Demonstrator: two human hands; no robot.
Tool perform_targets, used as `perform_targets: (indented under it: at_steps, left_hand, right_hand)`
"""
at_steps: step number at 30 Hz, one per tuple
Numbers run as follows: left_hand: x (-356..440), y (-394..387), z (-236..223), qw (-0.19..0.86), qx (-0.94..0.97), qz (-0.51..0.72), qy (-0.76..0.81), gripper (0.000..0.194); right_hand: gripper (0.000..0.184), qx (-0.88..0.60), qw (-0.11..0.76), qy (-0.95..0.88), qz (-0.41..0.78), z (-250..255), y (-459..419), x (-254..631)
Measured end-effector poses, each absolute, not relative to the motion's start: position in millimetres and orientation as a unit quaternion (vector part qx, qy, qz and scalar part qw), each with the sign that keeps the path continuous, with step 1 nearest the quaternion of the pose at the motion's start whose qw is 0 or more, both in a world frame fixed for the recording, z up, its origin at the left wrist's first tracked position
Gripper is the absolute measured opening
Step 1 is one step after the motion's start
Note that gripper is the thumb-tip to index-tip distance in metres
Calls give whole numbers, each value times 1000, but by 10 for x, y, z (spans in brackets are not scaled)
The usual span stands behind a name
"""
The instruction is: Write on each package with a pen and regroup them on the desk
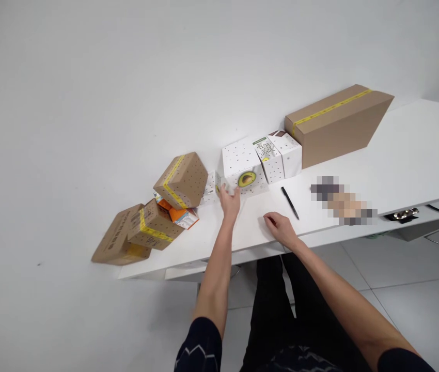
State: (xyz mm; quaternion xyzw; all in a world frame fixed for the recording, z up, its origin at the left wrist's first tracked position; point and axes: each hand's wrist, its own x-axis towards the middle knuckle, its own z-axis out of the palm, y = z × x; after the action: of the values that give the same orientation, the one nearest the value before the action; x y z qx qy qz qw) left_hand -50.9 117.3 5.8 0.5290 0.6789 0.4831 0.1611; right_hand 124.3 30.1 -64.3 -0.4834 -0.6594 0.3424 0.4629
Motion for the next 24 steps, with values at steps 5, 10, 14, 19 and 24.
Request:
perform_targets:
  at_steps: [5,10,14,19,24]
  left_hand:
    - [-1217,895,748,-172,437,412,781,88]
    - [-1810,940,1092,-43,437,351,827,106]
    - [-1849,963,1068,-19,459,407,789,88]
    - [-1594,380,973,-116,473,528,695,82]
    - [-1321,-540,581,-23,563,573,594,92]
  right_hand:
    - [25,-475,456,-671,341,-637,274,1248]
    - [22,-480,464,-669,327,-627,251,1230]
    - [23,-478,471,-669,319,-632,257,1237]
    - [20,-487,494,-653,304,-686,272,1234]
    - [23,-501,536,-590,339,-749,269,1218]
